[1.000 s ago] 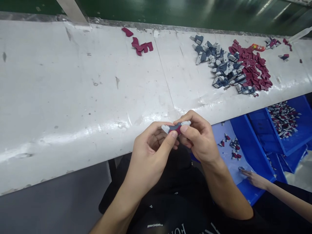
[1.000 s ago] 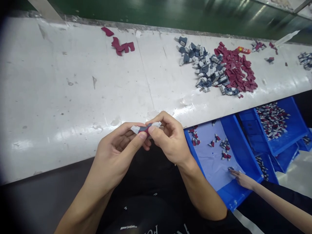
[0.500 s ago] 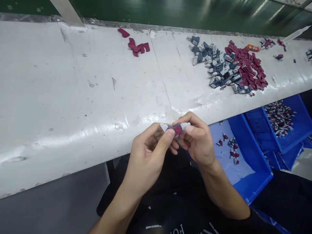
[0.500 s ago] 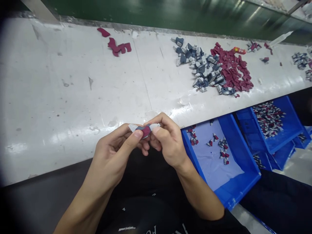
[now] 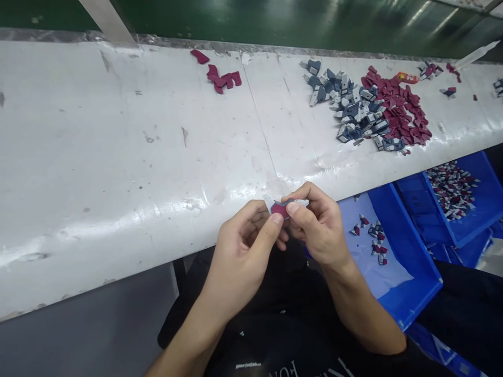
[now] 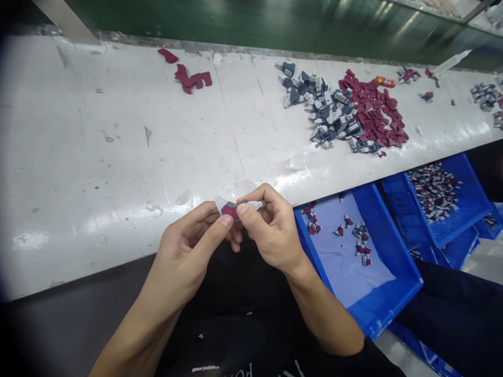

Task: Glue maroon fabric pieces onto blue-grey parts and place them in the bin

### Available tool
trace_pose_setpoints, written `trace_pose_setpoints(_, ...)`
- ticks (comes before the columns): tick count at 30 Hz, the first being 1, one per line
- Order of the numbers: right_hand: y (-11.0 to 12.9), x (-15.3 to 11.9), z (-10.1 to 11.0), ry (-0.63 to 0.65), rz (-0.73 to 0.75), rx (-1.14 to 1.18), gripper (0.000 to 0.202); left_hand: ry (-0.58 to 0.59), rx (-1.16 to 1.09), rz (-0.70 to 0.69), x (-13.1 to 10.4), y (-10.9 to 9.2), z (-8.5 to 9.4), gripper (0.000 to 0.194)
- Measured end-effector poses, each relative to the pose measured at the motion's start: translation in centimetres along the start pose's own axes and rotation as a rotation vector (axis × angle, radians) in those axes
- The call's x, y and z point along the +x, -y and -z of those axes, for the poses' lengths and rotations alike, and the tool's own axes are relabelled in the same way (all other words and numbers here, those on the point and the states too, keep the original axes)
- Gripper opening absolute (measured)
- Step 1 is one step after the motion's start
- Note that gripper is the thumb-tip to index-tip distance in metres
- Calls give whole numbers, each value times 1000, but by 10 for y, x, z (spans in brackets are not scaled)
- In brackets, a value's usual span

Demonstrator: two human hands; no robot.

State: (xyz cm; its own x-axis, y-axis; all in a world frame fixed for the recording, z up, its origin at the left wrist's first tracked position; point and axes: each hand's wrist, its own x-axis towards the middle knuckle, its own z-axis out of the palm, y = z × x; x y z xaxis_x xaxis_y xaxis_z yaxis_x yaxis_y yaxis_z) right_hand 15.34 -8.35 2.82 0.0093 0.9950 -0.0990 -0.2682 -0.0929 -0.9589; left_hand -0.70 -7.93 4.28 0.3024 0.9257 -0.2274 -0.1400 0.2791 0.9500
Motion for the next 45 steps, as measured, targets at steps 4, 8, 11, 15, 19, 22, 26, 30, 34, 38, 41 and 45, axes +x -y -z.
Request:
trace_pose_setpoints(4,-1,-3,0,45,15,73,10,9,-5,-5,-1,-1,-1,28)
trace_pose_setpoints(8,-2,-4,-2,37,-1,109,11,14,-8,8,-1,-1,-3,27)
trace_pose_setpoints(11,0,-2,-3,18,-3,108,10,4,-27,28,1,2,-2,27)
trace_pose_setpoints(15,4,-3,-5,11,21,52,15,18,-31,59,3,5,2,32)
trace_pose_setpoints(19,7,-5,-5,6,29,-2,16,32,-17,55,3,7,5,33)
trace_pose_setpoints(22,8,-7,-5,7,31,-25,16,48,-64,64,2,8,4,31)
trace_pose_setpoints(26,10,-6,-4,-8,28,-18,20,82,-168,79,0,8,2,27)
trace_pose_setpoints(30,12,-7,-4,-11,34,-16,18,82,-190,74,0,9,1,25)
trace_pose_setpoints(34,9,-14,-4,-22,49,-55,15,45,-188,75,2,9,-1,21)
trace_pose_setpoints(38,6,-19,-4,-26,68,-99,13,17,-172,62,1,7,-3,20)
trace_pose_setpoints(41,6,-20,-5,-33,81,-124,13,11,-150,52,0,6,-3,20)
trace_pose_setpoints(45,8,-20,-7,-65,80,-189,15,-21,-121,44,-1,7,-3,21)
